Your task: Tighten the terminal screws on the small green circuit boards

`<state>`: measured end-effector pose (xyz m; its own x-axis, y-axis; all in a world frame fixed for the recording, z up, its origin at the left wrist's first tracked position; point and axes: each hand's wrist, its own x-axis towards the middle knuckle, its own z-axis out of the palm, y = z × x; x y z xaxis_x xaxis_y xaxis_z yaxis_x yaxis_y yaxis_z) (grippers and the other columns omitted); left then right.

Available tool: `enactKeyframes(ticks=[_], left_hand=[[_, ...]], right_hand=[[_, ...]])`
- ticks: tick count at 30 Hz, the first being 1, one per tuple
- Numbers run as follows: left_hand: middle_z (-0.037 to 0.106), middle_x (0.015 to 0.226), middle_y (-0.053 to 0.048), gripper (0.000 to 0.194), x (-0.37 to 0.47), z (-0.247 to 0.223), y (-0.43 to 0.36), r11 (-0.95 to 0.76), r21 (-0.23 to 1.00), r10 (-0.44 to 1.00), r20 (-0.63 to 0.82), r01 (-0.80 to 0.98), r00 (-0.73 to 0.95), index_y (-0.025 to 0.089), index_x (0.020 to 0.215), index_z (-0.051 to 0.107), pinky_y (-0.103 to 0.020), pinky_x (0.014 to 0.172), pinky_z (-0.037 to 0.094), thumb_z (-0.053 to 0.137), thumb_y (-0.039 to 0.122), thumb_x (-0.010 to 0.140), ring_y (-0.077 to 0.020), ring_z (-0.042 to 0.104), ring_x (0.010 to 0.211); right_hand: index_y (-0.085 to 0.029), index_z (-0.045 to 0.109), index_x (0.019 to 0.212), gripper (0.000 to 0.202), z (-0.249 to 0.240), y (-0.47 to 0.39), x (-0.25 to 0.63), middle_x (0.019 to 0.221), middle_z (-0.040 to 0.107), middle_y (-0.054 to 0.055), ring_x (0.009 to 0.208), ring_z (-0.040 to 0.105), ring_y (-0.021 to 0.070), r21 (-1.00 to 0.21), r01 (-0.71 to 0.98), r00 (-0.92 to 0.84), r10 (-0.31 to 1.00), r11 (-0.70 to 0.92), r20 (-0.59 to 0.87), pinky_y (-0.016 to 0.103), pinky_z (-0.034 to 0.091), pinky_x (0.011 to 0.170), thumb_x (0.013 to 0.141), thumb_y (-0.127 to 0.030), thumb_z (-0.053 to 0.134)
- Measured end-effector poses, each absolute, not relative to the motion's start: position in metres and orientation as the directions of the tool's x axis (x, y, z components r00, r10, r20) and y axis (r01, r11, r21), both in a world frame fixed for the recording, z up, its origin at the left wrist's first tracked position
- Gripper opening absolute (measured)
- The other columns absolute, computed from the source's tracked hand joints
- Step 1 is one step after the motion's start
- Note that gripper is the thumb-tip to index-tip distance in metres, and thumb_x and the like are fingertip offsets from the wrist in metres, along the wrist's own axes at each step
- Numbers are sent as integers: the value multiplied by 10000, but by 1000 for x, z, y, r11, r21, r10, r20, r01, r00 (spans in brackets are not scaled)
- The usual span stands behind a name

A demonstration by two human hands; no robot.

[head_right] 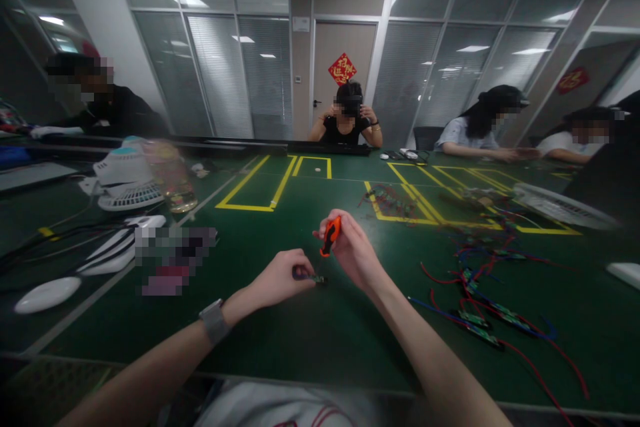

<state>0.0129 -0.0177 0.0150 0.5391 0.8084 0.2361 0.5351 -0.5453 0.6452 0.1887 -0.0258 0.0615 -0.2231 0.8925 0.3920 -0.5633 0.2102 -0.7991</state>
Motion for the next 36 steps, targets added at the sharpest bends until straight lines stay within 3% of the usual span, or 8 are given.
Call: enactKeyframes(ticks=[6,13,21,25,32,36], left_hand=[[577,761,-1,54,13,15,-18,-555,641,803,247,530,542,159,751,701,-210,601,395,705,190,706,-114,534,673],[579,762,-7,50,14,17,-18,-555,627,805,239,547,543,159,750,706,-215,607,399,694,193,716,-117,533,673],[581,778,1,45,13,15,-17,-555,648,801,247,522,545,163,742,700,-212,608,393,705,196,713,-110,533,671],[579,770,3,48,12,14,-17,-558,647,800,254,520,544,165,747,698,-207,606,389,705,198,714,-114,537,681],[573,773,5,49,12,14,-17,-554,652,801,247,518,546,166,753,697,-209,605,390,703,198,717,-112,539,679],[574,768,7,43,12,14,-17,-555,654,801,253,514,543,164,742,694,-209,609,392,706,194,713,-111,539,679]], right_hand=[[-247,636,814,128,62,-26,191,829,565,-14,800,543,141,-801,-553,-197,898,229,393,386,441,974,810,-369,674],[-291,638,989,206,62,-27,190,731,595,-18,663,544,146,-826,-522,-236,895,211,378,412,449,945,849,-439,600],[-265,613,818,203,64,-26,189,754,580,-12,716,547,154,-801,-559,-200,903,213,380,406,457,938,830,-468,616],[-244,631,770,164,64,-25,191,808,567,-18,765,545,135,-794,-560,-170,905,237,390,368,458,943,777,-389,707],[-282,665,997,216,60,-24,193,791,629,-13,756,578,137,-819,-520,-189,903,242,386,361,441,963,819,-404,664],[-304,652,1014,204,61,-24,193,785,649,-18,757,593,137,-815,-521,-189,898,252,398,347,456,927,833,-400,650]])
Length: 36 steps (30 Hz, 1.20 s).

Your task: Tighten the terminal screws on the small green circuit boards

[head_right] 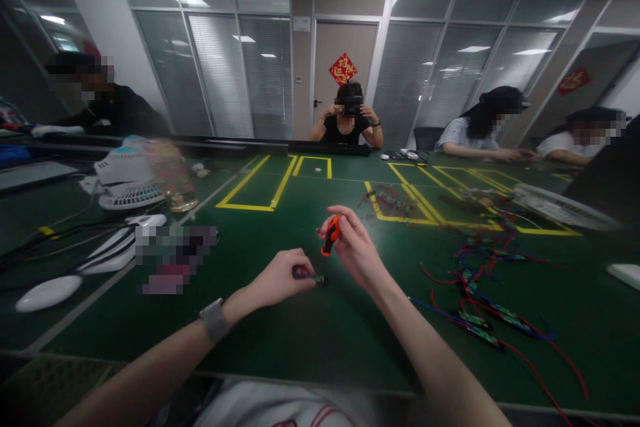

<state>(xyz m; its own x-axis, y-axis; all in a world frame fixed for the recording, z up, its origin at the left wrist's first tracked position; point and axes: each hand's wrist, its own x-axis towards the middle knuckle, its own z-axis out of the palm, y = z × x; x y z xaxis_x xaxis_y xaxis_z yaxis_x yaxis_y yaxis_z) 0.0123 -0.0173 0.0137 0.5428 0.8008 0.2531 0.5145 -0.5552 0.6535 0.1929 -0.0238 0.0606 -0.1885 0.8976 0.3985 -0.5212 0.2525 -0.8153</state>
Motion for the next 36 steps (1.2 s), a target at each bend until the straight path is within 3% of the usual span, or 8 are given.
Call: enactKeyframes(ticks=[12,18,29,36], left_hand=[[575,760,0,34,13,16,-18,-555,650,802,250,520,543,159,735,697,-207,606,394,688,182,712,-112,543,669],[567,747,7,38,13,14,-17,-561,647,800,262,516,541,160,734,695,-202,588,380,698,186,706,-108,531,658],[580,765,-2,48,13,15,-18,-559,652,797,253,512,548,157,747,698,-205,600,396,689,195,719,-113,547,670],[586,766,-5,55,13,16,-17,-548,650,804,233,527,548,158,751,706,-208,602,395,695,200,717,-117,543,675]], right_hand=[[-267,608,850,142,64,-24,190,741,610,-23,694,555,127,-796,-562,-233,881,223,411,381,435,970,881,-403,583],[-237,624,751,177,65,-25,191,846,578,-11,819,543,137,-793,-544,-170,889,274,424,388,444,978,788,-392,702],[-281,663,998,212,59,-22,192,830,621,-7,784,581,136,-814,-524,-191,897,251,400,367,443,967,834,-416,649],[-264,632,902,148,62,-25,189,741,620,-13,696,566,135,-811,-544,-249,881,217,403,391,419,989,890,-398,571]])
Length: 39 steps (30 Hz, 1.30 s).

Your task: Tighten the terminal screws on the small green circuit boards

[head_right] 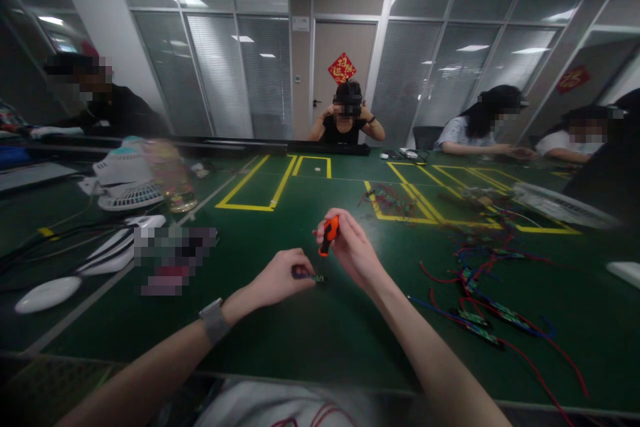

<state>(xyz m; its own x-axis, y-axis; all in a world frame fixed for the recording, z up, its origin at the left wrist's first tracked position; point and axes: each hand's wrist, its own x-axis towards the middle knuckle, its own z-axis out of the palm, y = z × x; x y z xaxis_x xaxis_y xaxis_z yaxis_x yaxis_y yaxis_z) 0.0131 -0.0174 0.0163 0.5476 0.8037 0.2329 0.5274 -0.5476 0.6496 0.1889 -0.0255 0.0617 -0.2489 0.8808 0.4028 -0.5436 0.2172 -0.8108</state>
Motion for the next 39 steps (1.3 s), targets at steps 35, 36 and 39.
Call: enactKeyframes(ticks=[35,36,39], left_hand=[[627,822,-26,26,17,7,-23,-574,688,792,328,444,515,144,762,665,-226,675,438,661,147,737,-145,578,749],[626,821,-25,24,17,8,-23,-579,683,789,330,447,518,145,758,661,-226,676,437,659,139,734,-145,578,751],[616,796,-18,20,17,9,-24,-594,659,783,340,463,521,148,737,648,-224,665,426,658,131,731,-141,569,740]], right_hand=[[-254,679,978,146,67,-30,195,899,640,27,825,602,174,-791,-7,-179,778,612,603,290,480,722,889,-312,578],[-254,673,997,159,67,-30,194,901,648,30,826,606,176,-792,-11,-182,777,611,602,294,485,719,897,-314,565],[-258,650,1018,165,67,-28,195,884,660,28,804,608,173,-802,-55,-188,783,595,593,299,497,702,916,-317,534]])
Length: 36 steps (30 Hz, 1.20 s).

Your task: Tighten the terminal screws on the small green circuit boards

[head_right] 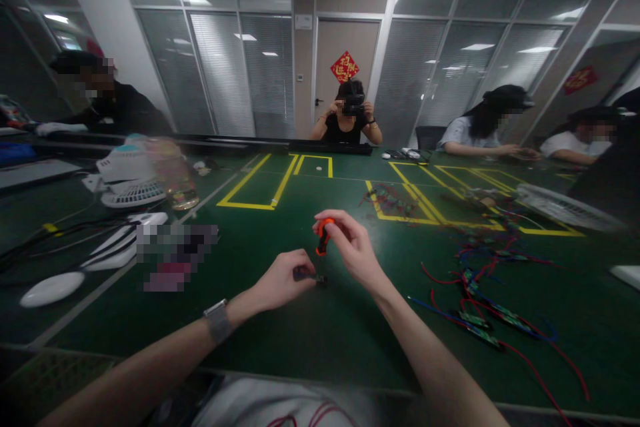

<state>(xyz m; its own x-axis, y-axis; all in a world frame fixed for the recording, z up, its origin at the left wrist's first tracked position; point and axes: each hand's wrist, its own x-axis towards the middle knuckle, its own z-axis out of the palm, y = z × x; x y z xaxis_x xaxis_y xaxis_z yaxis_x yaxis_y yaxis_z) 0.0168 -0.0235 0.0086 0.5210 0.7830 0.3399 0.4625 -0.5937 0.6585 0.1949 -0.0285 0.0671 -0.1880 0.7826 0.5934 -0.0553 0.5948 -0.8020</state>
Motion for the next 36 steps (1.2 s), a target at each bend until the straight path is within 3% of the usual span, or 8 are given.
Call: enactKeyframes(ticks=[12,19,29,36], left_hand=[[619,815,-26,27,17,8,-24,-576,664,796,325,477,510,144,756,649,-234,663,434,661,154,734,-148,567,737],[621,803,-18,23,17,6,-23,-575,678,794,328,458,511,144,754,652,-227,650,430,656,140,731,-140,567,727],[624,810,-15,39,17,10,-24,-563,687,806,333,459,490,141,762,653,-231,669,435,654,133,724,-141,575,735],[618,822,-15,36,17,9,-24,-582,676,792,347,452,501,144,771,642,-228,675,434,643,128,739,-142,575,757]], right_hand=[[-225,626,986,176,74,-34,192,892,647,42,793,595,171,-831,-101,-308,777,547,549,300,495,690,926,-346,513],[-251,617,1042,195,70,-30,192,926,653,46,852,614,188,-820,-139,-300,765,555,569,320,505,723,936,-356,492],[-265,664,860,66,65,-28,193,891,563,16,877,576,193,-805,-157,-214,777,572,593,340,499,795,829,-321,648],[-283,668,970,129,62,-25,197,949,603,18,895,595,191,-829,-106,-199,805,549,559,326,491,797,861,-318,610]])
